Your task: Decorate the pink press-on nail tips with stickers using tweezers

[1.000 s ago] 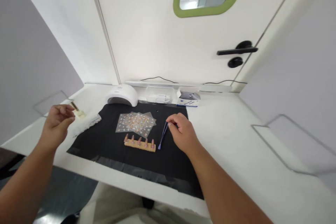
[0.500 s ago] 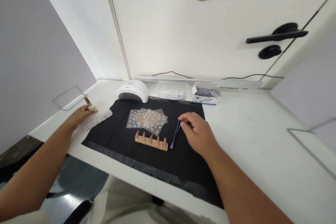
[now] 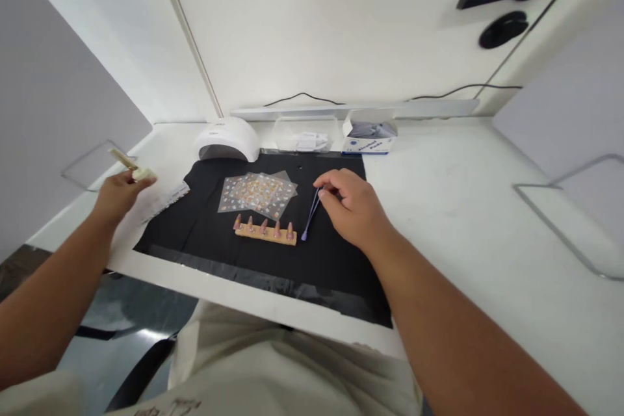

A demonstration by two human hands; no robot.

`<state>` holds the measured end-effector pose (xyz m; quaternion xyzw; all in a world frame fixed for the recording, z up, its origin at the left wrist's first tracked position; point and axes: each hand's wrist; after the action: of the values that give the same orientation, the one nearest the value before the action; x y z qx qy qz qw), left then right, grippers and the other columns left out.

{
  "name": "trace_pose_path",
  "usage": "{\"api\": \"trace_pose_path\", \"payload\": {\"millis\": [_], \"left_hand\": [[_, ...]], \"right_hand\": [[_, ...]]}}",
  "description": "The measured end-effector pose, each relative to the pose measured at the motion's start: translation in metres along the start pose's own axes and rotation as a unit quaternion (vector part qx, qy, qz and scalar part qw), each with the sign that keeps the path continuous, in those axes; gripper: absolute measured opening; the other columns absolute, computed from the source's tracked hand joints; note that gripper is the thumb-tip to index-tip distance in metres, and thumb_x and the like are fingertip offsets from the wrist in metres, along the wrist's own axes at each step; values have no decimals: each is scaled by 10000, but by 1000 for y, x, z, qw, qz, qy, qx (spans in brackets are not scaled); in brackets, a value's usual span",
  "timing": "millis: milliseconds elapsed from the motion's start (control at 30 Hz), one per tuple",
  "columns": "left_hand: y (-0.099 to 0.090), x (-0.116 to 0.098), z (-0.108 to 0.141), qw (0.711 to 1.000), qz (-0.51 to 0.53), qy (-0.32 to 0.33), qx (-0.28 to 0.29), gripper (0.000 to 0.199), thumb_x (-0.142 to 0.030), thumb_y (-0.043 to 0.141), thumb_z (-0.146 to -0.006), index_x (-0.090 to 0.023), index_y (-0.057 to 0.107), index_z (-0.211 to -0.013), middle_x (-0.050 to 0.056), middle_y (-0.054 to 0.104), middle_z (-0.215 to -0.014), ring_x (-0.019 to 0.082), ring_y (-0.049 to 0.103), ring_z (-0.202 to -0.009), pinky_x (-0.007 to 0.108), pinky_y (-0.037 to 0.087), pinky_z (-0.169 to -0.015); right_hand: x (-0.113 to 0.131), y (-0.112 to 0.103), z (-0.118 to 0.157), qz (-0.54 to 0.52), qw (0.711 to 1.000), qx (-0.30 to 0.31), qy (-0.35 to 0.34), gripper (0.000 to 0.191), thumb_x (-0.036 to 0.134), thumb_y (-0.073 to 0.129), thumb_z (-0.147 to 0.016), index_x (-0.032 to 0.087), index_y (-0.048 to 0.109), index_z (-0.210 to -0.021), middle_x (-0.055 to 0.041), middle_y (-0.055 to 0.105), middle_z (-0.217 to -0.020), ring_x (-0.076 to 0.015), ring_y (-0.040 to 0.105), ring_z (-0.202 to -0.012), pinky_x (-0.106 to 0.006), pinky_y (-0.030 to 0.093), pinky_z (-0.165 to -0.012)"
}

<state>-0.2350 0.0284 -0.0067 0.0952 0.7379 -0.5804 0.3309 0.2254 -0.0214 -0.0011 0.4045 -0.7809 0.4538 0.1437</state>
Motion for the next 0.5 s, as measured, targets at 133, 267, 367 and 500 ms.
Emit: {"api": "trace_pose_path", "payload": {"millis": [133,267,367,500], "left_hand": [[-1,-40,13,995,55,80,31,302,-381,633,-903,-133,636,-1076,71,660,-1053,212,636,-955,419,533,-856],[19,-94,30,963,159,170,136,403,-513,658,-772,-140,664,-923,43,692,-835,193,635,-742,321,518,-695],[38,-132,43,932,201,224,203,408,-521,701,-714,-150,660,-878,28,676,-789,167,607,-685,288,495,-649],[59,-152,53,877,283,306,240,288,-422,702,-756,-142,642,-787,4,610,-708,137,529,-656,260,438,-640]], "right_hand": [[-1,1,1,2,1000,10,-3,140,184,531,-805,216,654,-865,-31,588,-756,-197,583,-695,-328,459,-672],[-3,0,2,8,1000,7,20,136,178,532,-803,210,651,-861,-27,594,-761,-193,584,-704,-321,455,-681],[-5,-2,4,8,1000,2,28,139,176,525,-807,208,648,-865,-23,591,-756,-186,582,-698,-312,450,-674],[-6,-3,5,0,999,8,38,142,177,520,-813,205,644,-877,-22,590,-757,-181,581,-691,-308,442,-667]]}}
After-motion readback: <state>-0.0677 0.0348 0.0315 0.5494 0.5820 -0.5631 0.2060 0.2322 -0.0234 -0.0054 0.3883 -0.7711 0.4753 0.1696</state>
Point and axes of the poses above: each hand's wrist, its own z-axis away from the middle knuckle, its own y-axis out of the palm, x = y × z
